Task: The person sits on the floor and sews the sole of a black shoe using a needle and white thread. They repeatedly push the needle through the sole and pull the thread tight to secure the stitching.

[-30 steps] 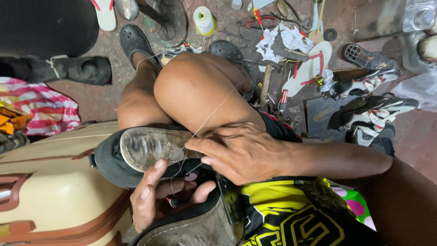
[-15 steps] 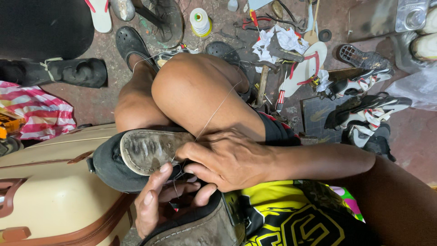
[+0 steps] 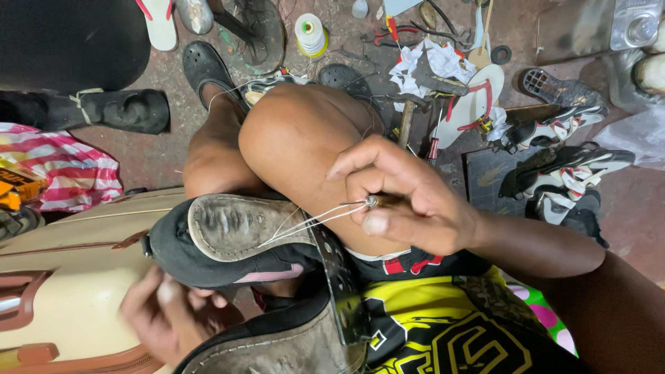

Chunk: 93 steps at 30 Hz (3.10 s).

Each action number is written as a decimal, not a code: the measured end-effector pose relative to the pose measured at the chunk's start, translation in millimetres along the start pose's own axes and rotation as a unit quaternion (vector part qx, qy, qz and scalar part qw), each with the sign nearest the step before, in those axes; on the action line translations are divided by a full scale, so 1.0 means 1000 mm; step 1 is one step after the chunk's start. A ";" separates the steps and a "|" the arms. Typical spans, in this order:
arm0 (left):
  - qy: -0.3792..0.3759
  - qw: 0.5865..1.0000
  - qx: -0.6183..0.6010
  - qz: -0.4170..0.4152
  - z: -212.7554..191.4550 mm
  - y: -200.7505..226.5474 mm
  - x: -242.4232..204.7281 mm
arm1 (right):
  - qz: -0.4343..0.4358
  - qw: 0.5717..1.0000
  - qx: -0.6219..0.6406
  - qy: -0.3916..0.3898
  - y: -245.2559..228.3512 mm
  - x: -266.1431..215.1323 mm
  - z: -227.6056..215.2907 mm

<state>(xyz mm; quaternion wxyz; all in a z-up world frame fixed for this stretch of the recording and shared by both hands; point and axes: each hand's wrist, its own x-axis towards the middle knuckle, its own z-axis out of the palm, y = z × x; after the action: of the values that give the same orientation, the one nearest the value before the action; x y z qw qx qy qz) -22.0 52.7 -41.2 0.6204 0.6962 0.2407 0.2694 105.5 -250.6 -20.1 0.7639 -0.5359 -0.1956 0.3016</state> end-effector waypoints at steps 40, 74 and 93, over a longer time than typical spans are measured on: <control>-0.331 0.933 0.139 -0.016 0.006 0.017 0.050 | -0.111 0.919 -0.377 -0.031 -0.003 0.042 0.018; -0.298 0.947 -0.003 -0.122 0.024 -0.038 0.029 | -0.049 0.999 0.018 -0.001 0.014 0.078 0.070; -0.198 0.968 -0.045 -0.148 0.006 -0.083 0.015 | 0.040 0.996 0.076 0.027 0.019 0.093 0.062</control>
<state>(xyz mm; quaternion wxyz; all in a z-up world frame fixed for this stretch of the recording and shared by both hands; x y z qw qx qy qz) -6.7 67.8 -123.1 0.7194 0.6635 0.2012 0.0416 131.4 -139.8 -18.1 0.7948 -0.4918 -0.1293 0.3314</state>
